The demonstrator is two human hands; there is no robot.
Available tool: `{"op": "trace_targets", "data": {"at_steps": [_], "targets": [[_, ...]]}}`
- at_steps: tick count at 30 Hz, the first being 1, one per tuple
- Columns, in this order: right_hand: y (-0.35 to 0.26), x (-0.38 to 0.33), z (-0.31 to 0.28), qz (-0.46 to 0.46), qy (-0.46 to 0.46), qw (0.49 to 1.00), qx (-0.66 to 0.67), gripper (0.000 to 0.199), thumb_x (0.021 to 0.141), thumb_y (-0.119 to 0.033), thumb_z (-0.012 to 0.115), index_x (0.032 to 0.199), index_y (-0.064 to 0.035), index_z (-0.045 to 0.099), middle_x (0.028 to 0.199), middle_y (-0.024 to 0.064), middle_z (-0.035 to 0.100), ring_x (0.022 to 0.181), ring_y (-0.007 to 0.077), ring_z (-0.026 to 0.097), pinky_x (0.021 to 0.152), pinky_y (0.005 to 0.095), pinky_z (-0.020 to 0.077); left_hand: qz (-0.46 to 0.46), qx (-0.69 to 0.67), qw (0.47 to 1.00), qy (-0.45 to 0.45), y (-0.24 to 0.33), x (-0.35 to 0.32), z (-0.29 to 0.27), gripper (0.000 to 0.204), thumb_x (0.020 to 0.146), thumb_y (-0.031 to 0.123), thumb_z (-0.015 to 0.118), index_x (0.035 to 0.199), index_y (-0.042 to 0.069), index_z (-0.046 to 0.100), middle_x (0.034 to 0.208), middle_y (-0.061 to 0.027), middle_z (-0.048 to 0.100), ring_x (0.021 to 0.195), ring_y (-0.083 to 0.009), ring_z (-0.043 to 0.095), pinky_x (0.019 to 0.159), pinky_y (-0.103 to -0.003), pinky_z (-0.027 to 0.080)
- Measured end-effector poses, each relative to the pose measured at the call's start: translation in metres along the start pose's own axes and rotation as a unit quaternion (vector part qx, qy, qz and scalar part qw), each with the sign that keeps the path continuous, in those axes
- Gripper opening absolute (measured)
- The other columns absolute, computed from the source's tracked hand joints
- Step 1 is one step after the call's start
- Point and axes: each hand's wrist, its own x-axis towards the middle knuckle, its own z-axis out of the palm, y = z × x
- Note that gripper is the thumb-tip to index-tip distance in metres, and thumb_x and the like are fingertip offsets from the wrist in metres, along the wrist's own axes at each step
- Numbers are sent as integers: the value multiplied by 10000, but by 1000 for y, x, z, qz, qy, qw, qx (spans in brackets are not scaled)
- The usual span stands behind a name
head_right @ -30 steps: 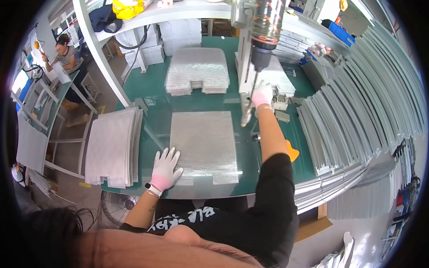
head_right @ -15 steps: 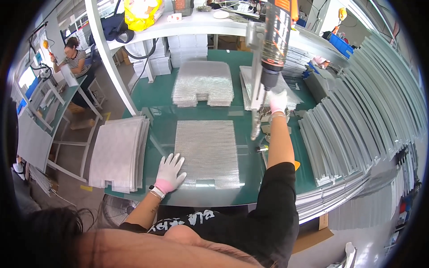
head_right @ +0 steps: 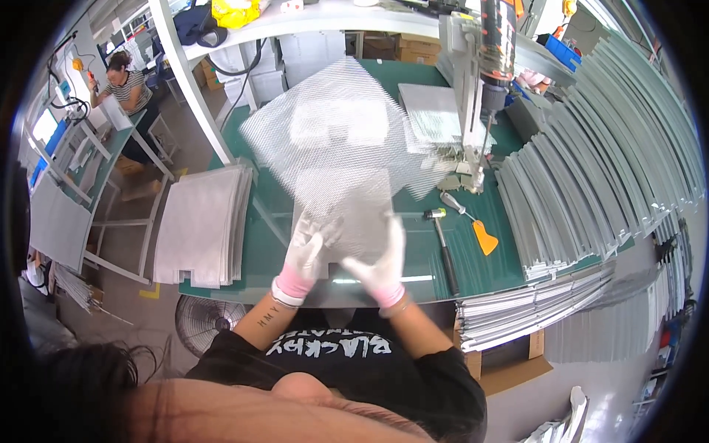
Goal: Assemble a metal frame onto a mesh filter using an electric screwdriver.
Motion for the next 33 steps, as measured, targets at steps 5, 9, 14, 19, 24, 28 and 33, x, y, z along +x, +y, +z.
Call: {"op": "trace_targets", "data": {"at_steps": [5, 9, 14, 19, 24, 28, 33], "targets": [[-44, 14, -53, -36, -33, 914, -403, 758, 722, -281, 773, 1385, -90, 458, 1399, 231, 410, 1326, 476, 291, 1085, 559, 257, 32, 160, 975, 153, 31, -17, -7, 471, 954, -19, 455, 1418, -4, 376, 1184, -109, 603, 960, -102, 606, 793, -229, 512], [-35, 31, -74, 206, -127, 923, -298, 939, 762, -167, 744, 1506, -23, 188, 801, 107, 663, 612, 223, 633, 612, 310, 519, -5, 254, 955, 151, 32, -26, -45, 651, 917, 37, 541, 1481, 25, 216, 1251, -183, 534, 931, -144, 630, 741, -269, 526], [-4, 14, -66, 216, -133, 935, -248, 892, 752, -169, 747, 1484, -15, 262, 710, 73, 590, 603, 221, 593, 595, 318, 496, 47, 700, 711, 40, 20, -21, -62, 769, 760, 249, 758, 1402, 14, 407, 1259, -250, 486, 1137, -369, 524, 979, -404, 438], [31, 9, -55, 218, -139, 924, -283, 853, 743, -194, 757, 1458, -24, 326, 729, 79, 586, 651, 241, 600, 622, 345, 494, -7, 731, 680, 53, 8, -10, -66, 762, 727, 337, 783, 1347, 13, 479, 1216, -248, 506, 1126, -376, 532, 960, -405, 453], [48, 4, -51, 252, -171, 902, -305, 851, 754, -230, 752, 1461, -32, 323, 774, 90, 599, 713, 252, 617, 667, 360, 501, -50, 762, 645, 37, -5, 0, -75, 746, 744, 357, 761, 1352, 25, 484, 1232, -256, 511, 1139, -376, 530, 968, -418, 450], [56, -3, -51, 241, -192, 895, -322, 723, 782, -271, 724, 1397, -38, 423, 853, 116, 626, 789, 276, 629, 729, 372, 508, -41, 760, 648, 30, -9, -1, -83, 738, 744, 364, 755, 1345, 24, 495, 1232, -258, 515, 1142, -382, 529, 971, -422, 446], [65, -8, -57, 203, -212, 893, -342, 546, 818, -301, 683, 1273, -33, 544, 1007, 162, 654, 928, 317, 637, 815, 395, 508, -27, 761, 648, 18, -13, 1, -87, 732, 735, 364, 761, 1332, 24, 507, 1222, -259, 519, 1127, -388, 536, 968, -419, 448]]}}
